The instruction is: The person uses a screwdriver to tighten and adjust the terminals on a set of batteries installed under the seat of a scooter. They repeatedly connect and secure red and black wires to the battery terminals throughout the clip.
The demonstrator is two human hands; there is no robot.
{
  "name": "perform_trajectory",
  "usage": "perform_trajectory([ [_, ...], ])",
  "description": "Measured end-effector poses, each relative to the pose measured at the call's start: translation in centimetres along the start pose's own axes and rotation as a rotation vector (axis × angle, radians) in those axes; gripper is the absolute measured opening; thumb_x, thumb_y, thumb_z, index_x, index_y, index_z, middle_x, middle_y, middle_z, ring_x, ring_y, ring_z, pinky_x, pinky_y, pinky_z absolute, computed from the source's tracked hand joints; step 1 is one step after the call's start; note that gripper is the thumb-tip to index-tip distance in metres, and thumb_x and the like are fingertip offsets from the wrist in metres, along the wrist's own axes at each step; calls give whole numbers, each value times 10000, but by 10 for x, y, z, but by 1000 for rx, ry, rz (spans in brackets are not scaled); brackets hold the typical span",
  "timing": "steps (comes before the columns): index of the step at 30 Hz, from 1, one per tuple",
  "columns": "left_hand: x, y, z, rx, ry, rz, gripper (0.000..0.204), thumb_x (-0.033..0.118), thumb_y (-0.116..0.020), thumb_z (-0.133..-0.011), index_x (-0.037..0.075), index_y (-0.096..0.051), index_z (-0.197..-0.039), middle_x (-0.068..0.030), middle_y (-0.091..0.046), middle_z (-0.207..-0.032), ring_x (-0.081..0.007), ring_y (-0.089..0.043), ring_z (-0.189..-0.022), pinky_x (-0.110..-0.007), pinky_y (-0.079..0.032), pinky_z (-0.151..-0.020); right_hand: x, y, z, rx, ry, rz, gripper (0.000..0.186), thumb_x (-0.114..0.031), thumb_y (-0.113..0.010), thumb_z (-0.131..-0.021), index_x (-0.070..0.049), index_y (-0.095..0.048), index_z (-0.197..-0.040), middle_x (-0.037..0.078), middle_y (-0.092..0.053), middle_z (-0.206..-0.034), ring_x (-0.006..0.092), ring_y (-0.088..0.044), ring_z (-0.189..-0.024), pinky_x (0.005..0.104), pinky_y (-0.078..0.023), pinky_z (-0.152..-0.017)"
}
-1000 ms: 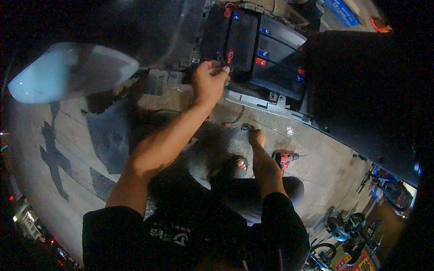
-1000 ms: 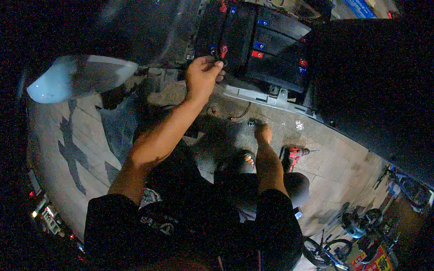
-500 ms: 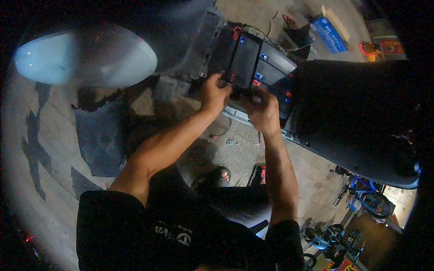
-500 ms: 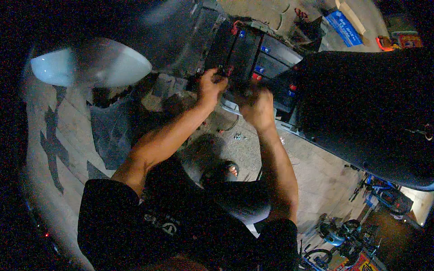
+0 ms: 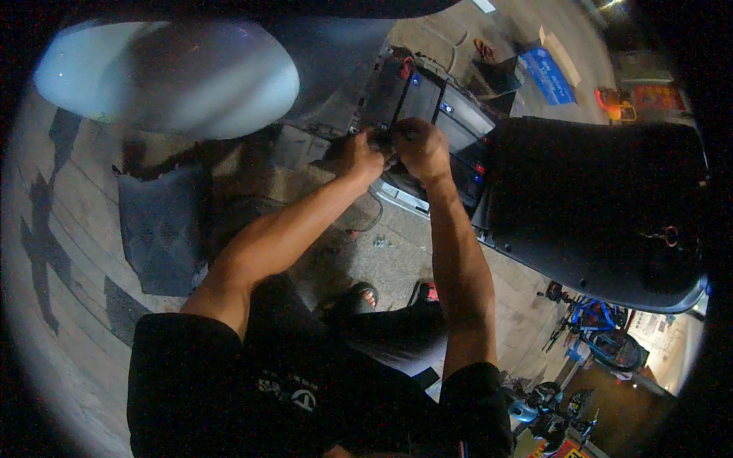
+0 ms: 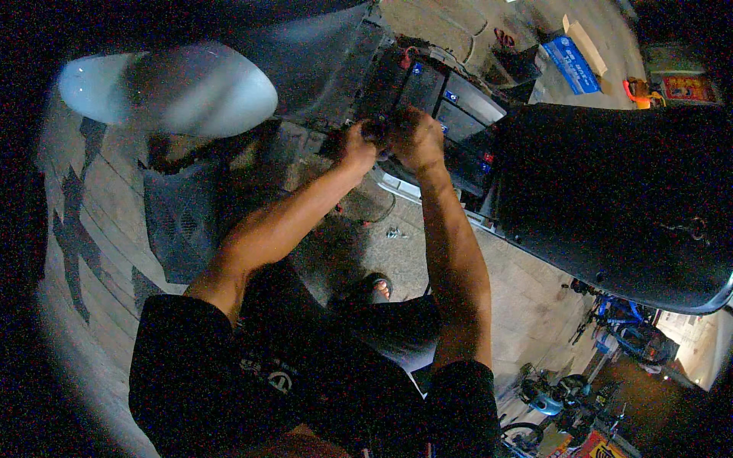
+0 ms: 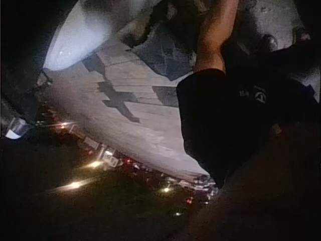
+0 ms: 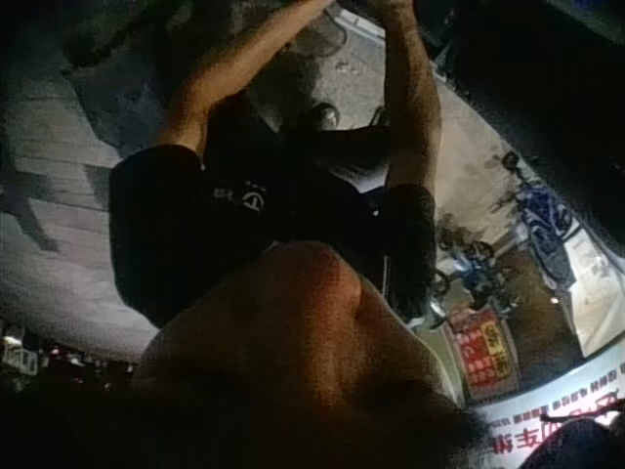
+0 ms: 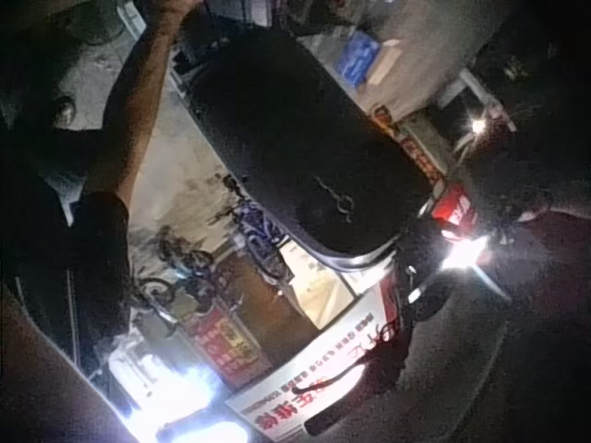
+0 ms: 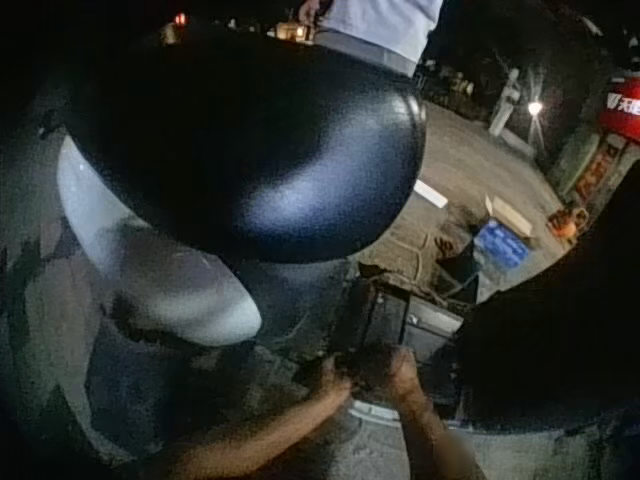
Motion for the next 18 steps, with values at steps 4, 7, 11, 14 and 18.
perform_trajectory([
  [4, 4, 0, 2, 21, 25, 90, 334, 9, -650, -765, 17, -651, -1100, -124, -703, -1027, -230, -659, -954, -341, -508, -850, -11, 1, 0, 29, -68, 66, 216, -237, -631, -846, -59, -725, -926, 181, -697, -926, 383, -667, -871, 413, -540, -773],
  [7, 18, -1, 11, 42, 27, 90, 333, -14, -634, -768, 13, -647, -1100, -109, -702, -1022, -214, -657, -942, -339, -508, -848, 1, -5, 2, 103, -5, 86, 238, -288, -645, -842, -70, -710, -911, 184, -693, -904, 399, -661, -828, 449, -533, -724],
  [11, 18, 4, 15, 97, 65, 173, 298, -8, -635, -768, 2, -658, -1065, -105, -707, -1002, -212, -661, -940, -336, -508, -851, -5, -7, 6, 123, -9, 22, 243, -304, -650, -839, -80, -705, -917, 183, -691, -891, 402, -661, -817, 458, -531, -693],
  [14, 10, 2, 14, 104, 86, 227, 275, 16, -650, -762, -4, -666, -1036, -113, -710, -996, -224, -665, -945, -344, -508, -857, -6, -8, 10, 86, -31, -30, 242, -307, -652, -836, -88, -712, -920, 175, -693, -891, 393, -663, -810, 453, -533, -687],
  [18, 21, 3, 17, 156, -22, 46, 267, 33, -663, -748, 2, -674, -1013, -146, -708, -985, -271, -671, -951, -367, -508, -864, -8, -5, 1, -47, -43, 194, 250, -285, -599, -875, -73, -714, -940, 188, -692, -918, 375, -666, -881, 440, -531, -773],
])
Point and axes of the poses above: each hand's wrist, its own z-axis away from the middle knuckle, its own y-axis out of the back of the hand, x = y × z, the point moved 6 cm from there along -z, towards the middle knuckle
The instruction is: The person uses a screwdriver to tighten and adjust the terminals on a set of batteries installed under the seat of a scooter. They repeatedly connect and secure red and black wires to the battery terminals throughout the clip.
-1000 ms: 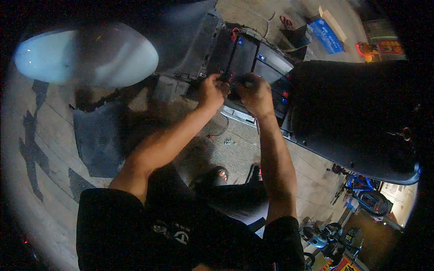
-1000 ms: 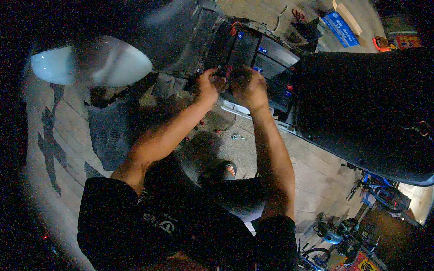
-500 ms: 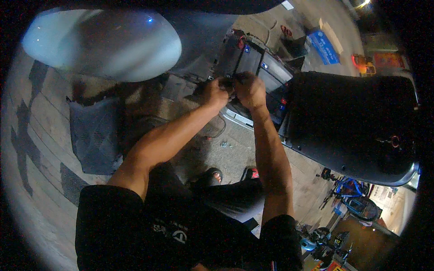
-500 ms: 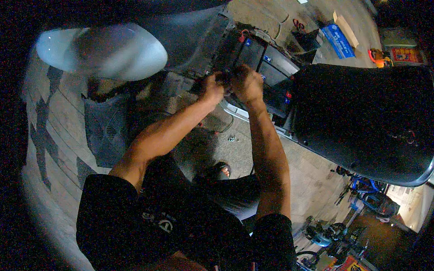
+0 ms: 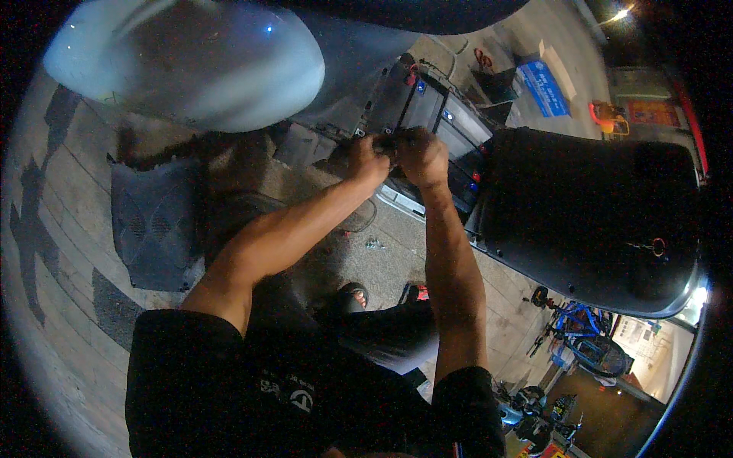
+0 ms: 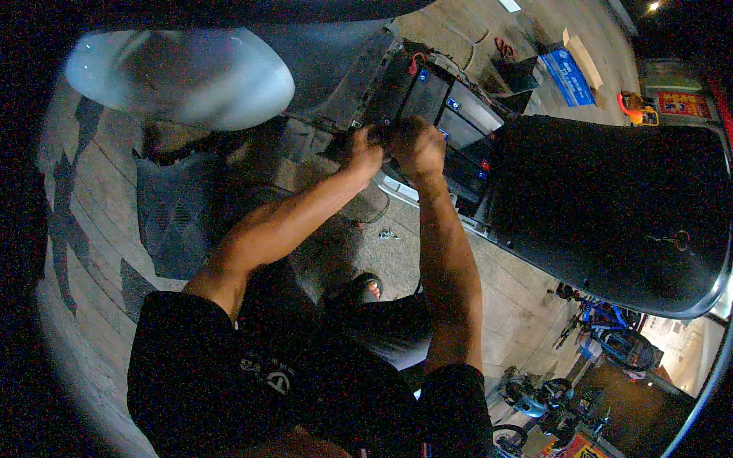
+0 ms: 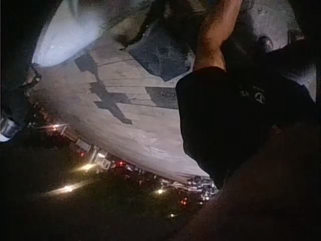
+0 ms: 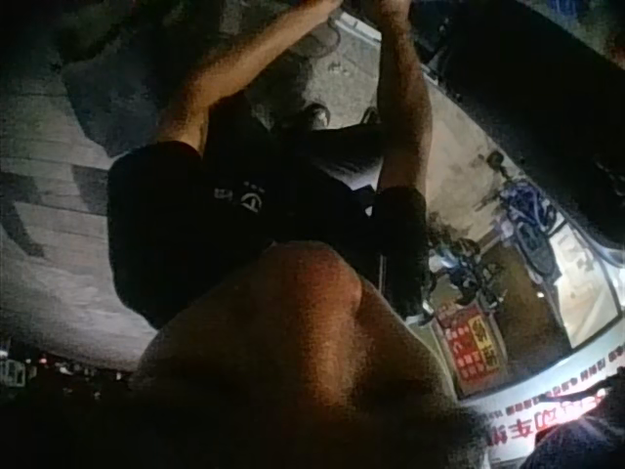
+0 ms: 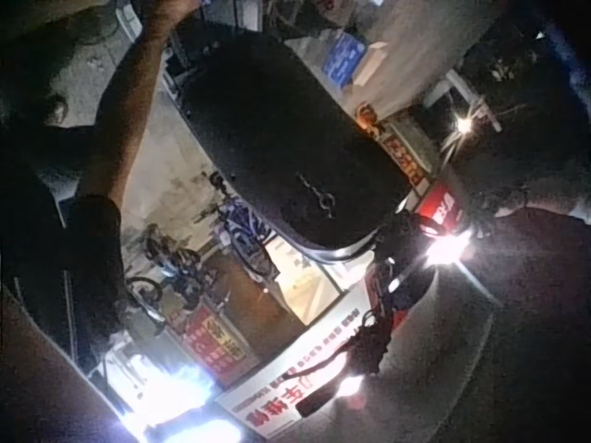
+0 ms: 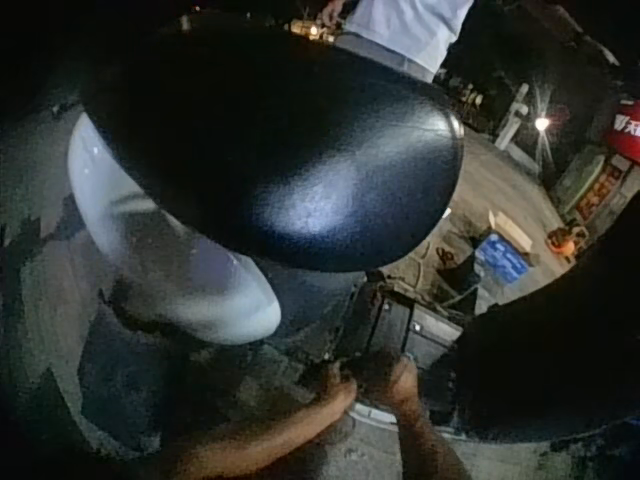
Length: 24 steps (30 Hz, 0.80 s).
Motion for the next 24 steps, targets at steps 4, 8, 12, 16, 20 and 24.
perform_trajectory([
  [4, -23, -4, -11, 20, -89, -45, 260, 64, -700, -738, 16, -686, -994, -172, -706, -967, -309, -673, -934, -387, -511, -850, -1, 5, -5, -60, -23, 81, 282, -306, -583, -882, -63, -709, -951, 189, -692, -936, 379, -660, -895, 429, -535, -777],
  [8, -38, -12, -13, -3, -37, -50, 252, 89, -719, -743, 27, -690, -985, -169, -704, -945, -321, -670, -915, -403, -513, -828, 4, 2, -16, -70, 122, 129, 280, -287, -628, -867, -30, -702, -950, 177, -705, -908, 340, -687, -852, 386, -539, -744],
  [12, -65, -17, -25, -29, -9, 128, 238, 110, -721, -764, 35, -691, -987, -164, -701, -924, -322, -667, -907, -411, -513, -808, 6, 4, -20, -124, -22, -221, 236, -221, -694, -836, -16, -703, -954, 145, -716, -888, 232, -691, -815, 335, -530, -725],
  [16, -65, -21, -23, -79, 39, 114, 213, 135, -720, -801, 24, -684, -979, -148, -697, -894, -278, -679, -842, -395, -524, -742, 12, -4, -42, -344, 209, -2, 217, -187, -705, -827, -13, -703, -956, 139, -716, -895, 207, -681, -807, 329, -527, -734],
  [20, -64, -24, -17, -167, 166, 407, 193, 160, -712, -852, 20, -664, -975, -112, -684, -848, -224, -681, -700, -338, -545, -612, 7, -4, -54, -418, 366, 99, 212, -171, -689, -831, -4, -697, -962, 142, -712, -892, 230, -680, -805, 345, -528, -750],
  [24, -29, -17, -1, -125, 323, 469, 221, 167, -692, -890, 28, -616, -1044, -92, -655, -922, -225, -656, -734, -328, -572, -594, 0, -3, -57, -507, 193, -6, 211, -167, -682, -837, -2, -693, -969, 139, -711, -893, 238, -681, -810, 352, -532, -749],
])
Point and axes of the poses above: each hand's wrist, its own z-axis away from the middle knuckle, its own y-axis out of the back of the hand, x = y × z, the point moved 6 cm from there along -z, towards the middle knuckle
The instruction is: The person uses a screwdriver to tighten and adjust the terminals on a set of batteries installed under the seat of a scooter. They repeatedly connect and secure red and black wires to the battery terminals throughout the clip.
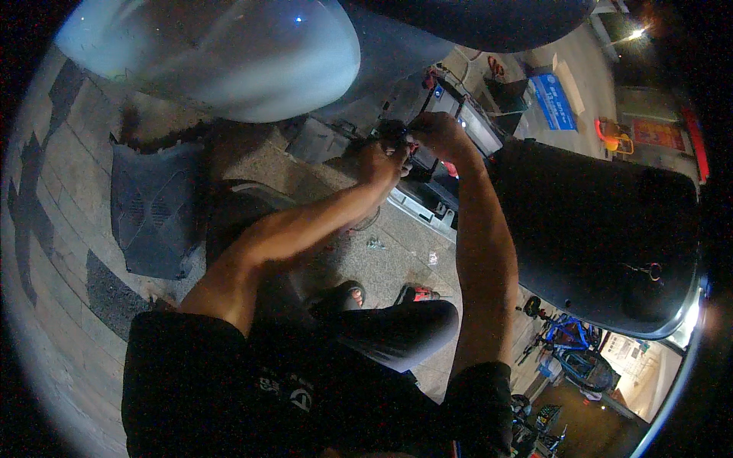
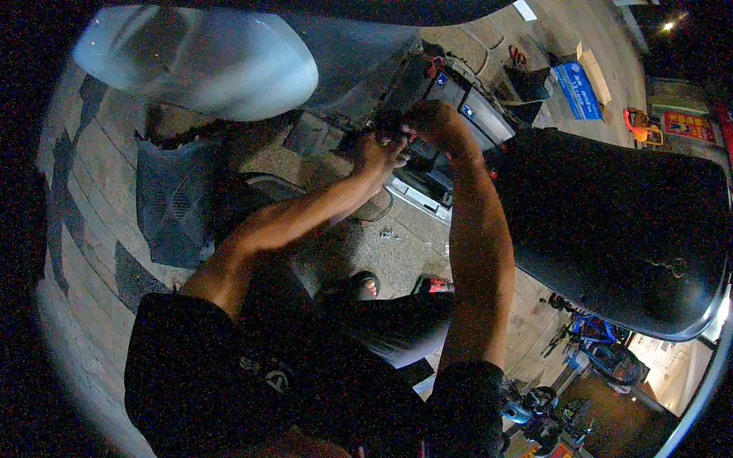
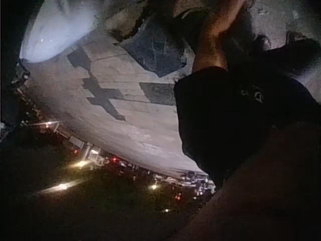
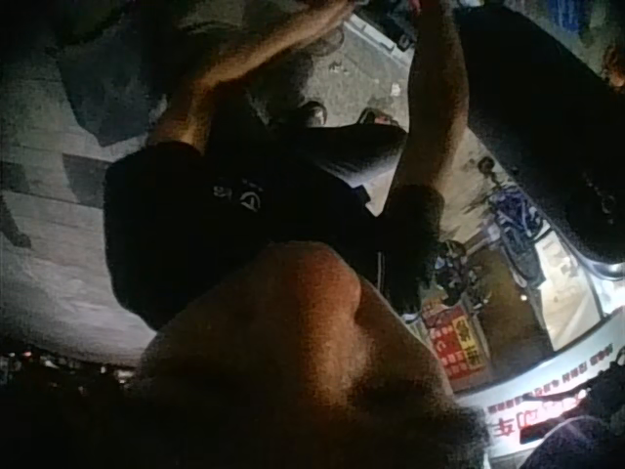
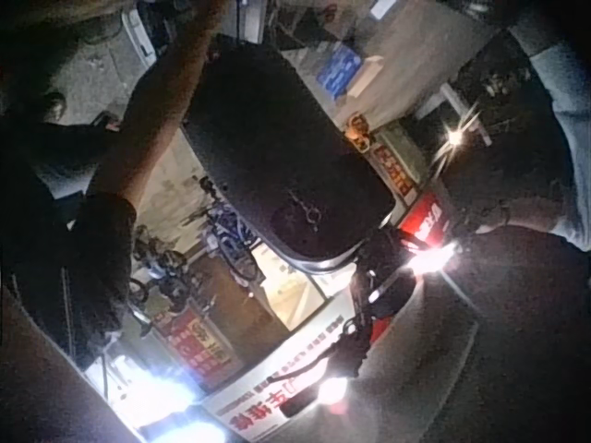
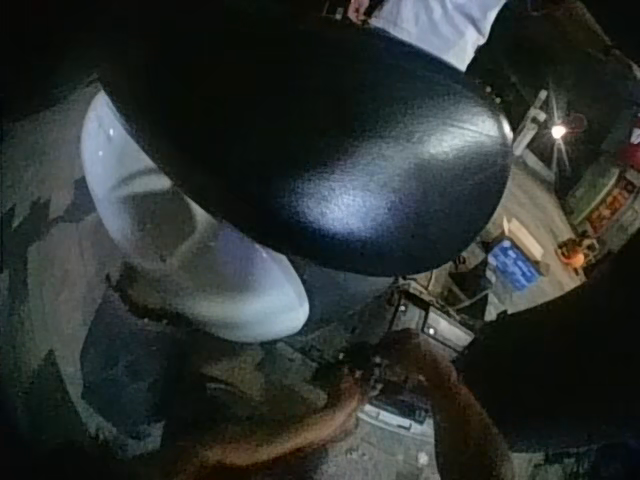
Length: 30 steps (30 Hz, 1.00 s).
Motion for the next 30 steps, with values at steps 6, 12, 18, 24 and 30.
perform_trajectory([
  [6, -21, 0, -3, -4, 130, 218, 310, 168, -656, -917, 37, -566, -1183, -144, -598, -1199, -283, -618, -1053, -421, -608, -744, 20, -5, -7, 9, -49, -329, 181, -167, -701, -807, -18, -696, -909, 137, -715, -828, 235, -694, -729, 365, -542, -679],
  [12, -24, 9, -11, -78, 55, 107, 264, 222, -671, -913, 33, -607, -1086, -105, -640, -1094, -248, -641, -960, -354, -590, -692, 15, -7, -13, -50, -223, -452, 181, -136, -737, -774, -14, -699, -902, 112, -713, -810, 211, -671, -683, 349, -531, -618],
  [18, 80, -15, 53, -40, -1004, -1201, 222, 184, -735, -782, 30, -621, -895, -156, -603, -983, -336, -512, -1162, -413, -460, -884, 29, -12, -15, -115, -232, -620, 223, -130, -753, -740, -9, -687, -916, 96, -696, -806, 198, -637, -662, 339, -507, -570],
  [24, 115, -17, 28, -10, -1164, -1367, 167, 171, -721, -753, 79, -634, -862, -102, -616, -1038, -375, -455, -1200, -595, -357, -909, -3, 4, -11, -117, -131, -550, 282, -217, -730, -760, -39, -679, -973, 81, -695, -826, 184, -678, -716, 325, -534, -577],
  [30, 106, -24, 14, -49, -1149, -1531, 199, 166, -686, -775, 125, -662, -968, -88, -662, -1054, -340, -464, -1199, -569, -324, -942, 13, 0, -12, -106, -163, -442, 266, -263, -727, -776, -31, -692, -901, 75, -683, -748, 174, -644, -627, 322, -526, -551],
])
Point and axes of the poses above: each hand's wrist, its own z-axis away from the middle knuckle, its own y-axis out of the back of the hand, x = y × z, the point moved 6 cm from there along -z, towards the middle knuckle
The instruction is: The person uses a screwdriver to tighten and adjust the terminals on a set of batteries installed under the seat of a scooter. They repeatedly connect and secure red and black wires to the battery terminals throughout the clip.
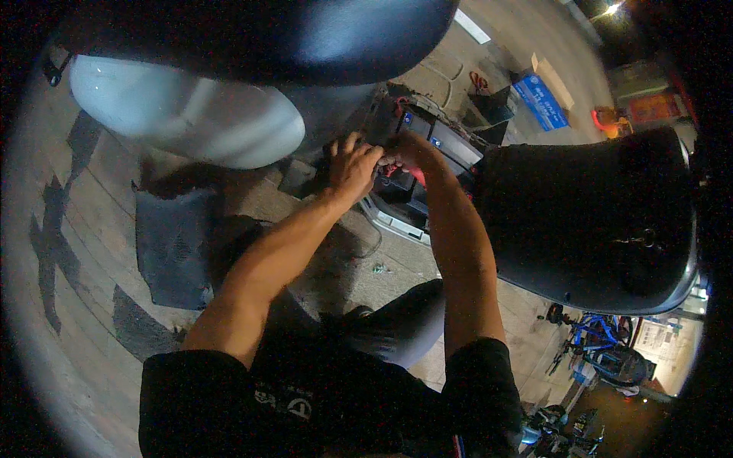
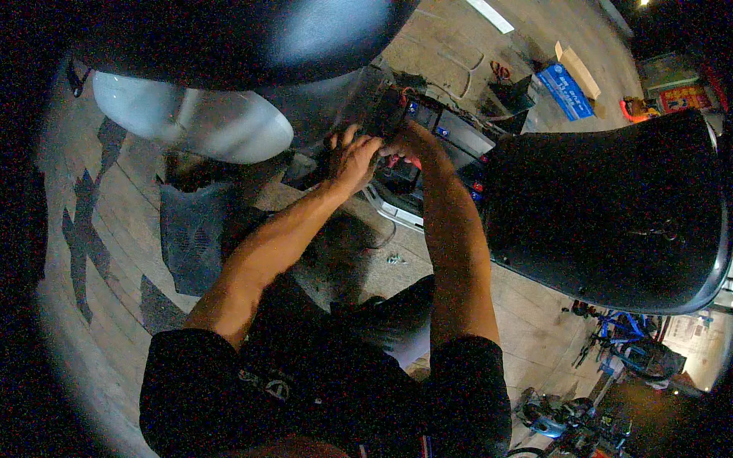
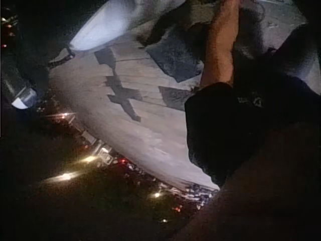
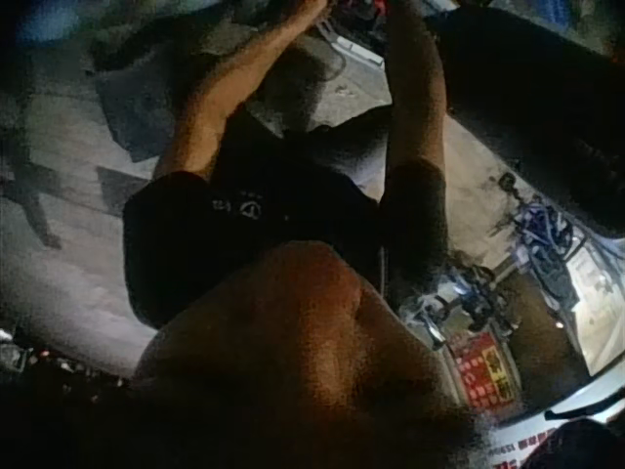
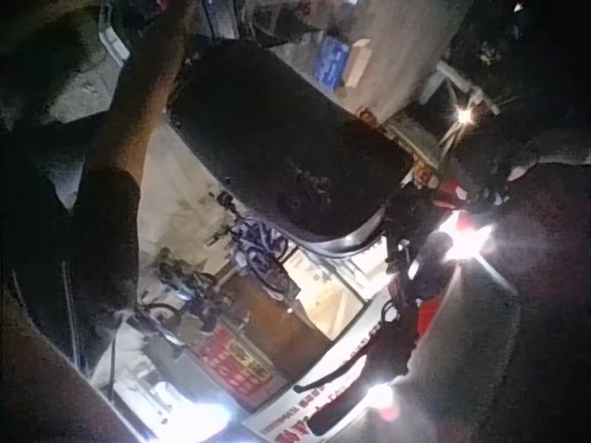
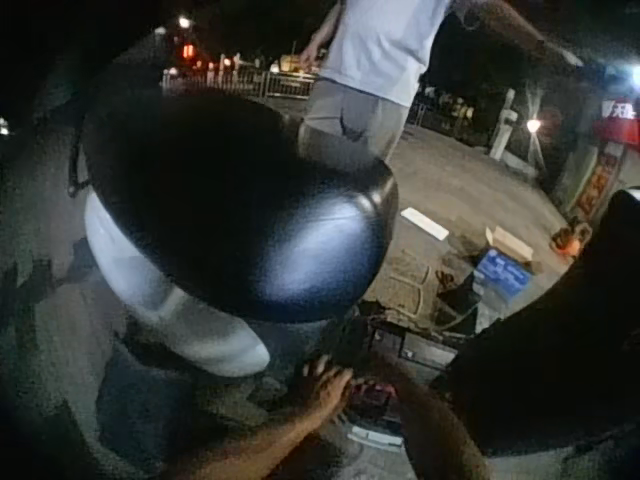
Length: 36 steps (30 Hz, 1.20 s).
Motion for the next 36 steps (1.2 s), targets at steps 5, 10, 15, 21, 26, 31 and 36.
perform_trajectory([
  [5, -2, 7, -9, -122, 22, 79, 276, 152, -732, -730, 150, -670, -1000, -49, -676, -1065, -314, -475, -1206, -562, -331, -951, -7, 2, 7, -20, 54, -40, 270, -277, -724, -775, -32, -688, -883, 67, -680, -732, 171, -627, -607, 327, -520, -544],
  [10, -1, 4, -14, -193, 79, 50, 256, 154, -771, -700, 151, -699, -946, -31, -679, -1064, -287, -490, -1198, -548, -339, -964, 10, -1, -8, 29, 97, 106, 259, -280, -707, -795, -45, -696, -904, 63, -689, -748, 173, -632, -622, 328, -526, -565],
  [15, -9, 5, -10, -207, 97, -5, 196, 166, -769, -709, 139, -712, -894, -33, -680, -1064, -275, -486, -1205, -534, -339, -981, -16, -3, 13, -22, 219, 8, 272, -306, -679, -831, -79, -710, -978, 63, -710, -795, 186, -661, -668, 334, -538, -606],
  [21, 11, -7, -21, -191, 25, 23, 170, 214, -752, -747, 137, -727, -897, -41, -673, -1072, -280, -481, -1211, -525, -328, -997, 40, 30, -17, 324, 279, 578, 219, -67, -685, -732, -9, -678, -943, 135, -709, -853, 245, -670, -782, 401, -548, -705],
  [26, -8, 6, -10, -232, 87, 48, 189, 247, -753, -759, 157, -730, -922, -31, -661, -1085, -276, -463, -1226, -522, -325, -1000, -36, 100, 130, 992, 610, -878, 128, -44, -595, -911, -27, -680, -1005, 48, -697, -924, 159, -623, -865, 313, -498, -770],
  [31, -7, -7, -10, -167, 42, 53, 206, 247, -781, -741, 170, -729, -925, 2, -656, -1091, -268, -455, -1235, -554, -330, -989, -24, 66, 121, 1168, 665, -820, 134, -65, -587, -931, 3, -675, -1003, 53, -684, -950, 129, -593, -907, 273, -462, -851],
  [36, -19, -13, -5, -141, 51, 44, 226, 252, -799, -720, 170, -727, -918, 20, -654, -1092, -259, -456, -1232, -582, -334, -980, -28, 68, 116, 1195, 699, -750, 127, -49, -577, -924, 11, -664, -995, 51, -679, -925, 124, -593, -876, 270, -467, -816],
])
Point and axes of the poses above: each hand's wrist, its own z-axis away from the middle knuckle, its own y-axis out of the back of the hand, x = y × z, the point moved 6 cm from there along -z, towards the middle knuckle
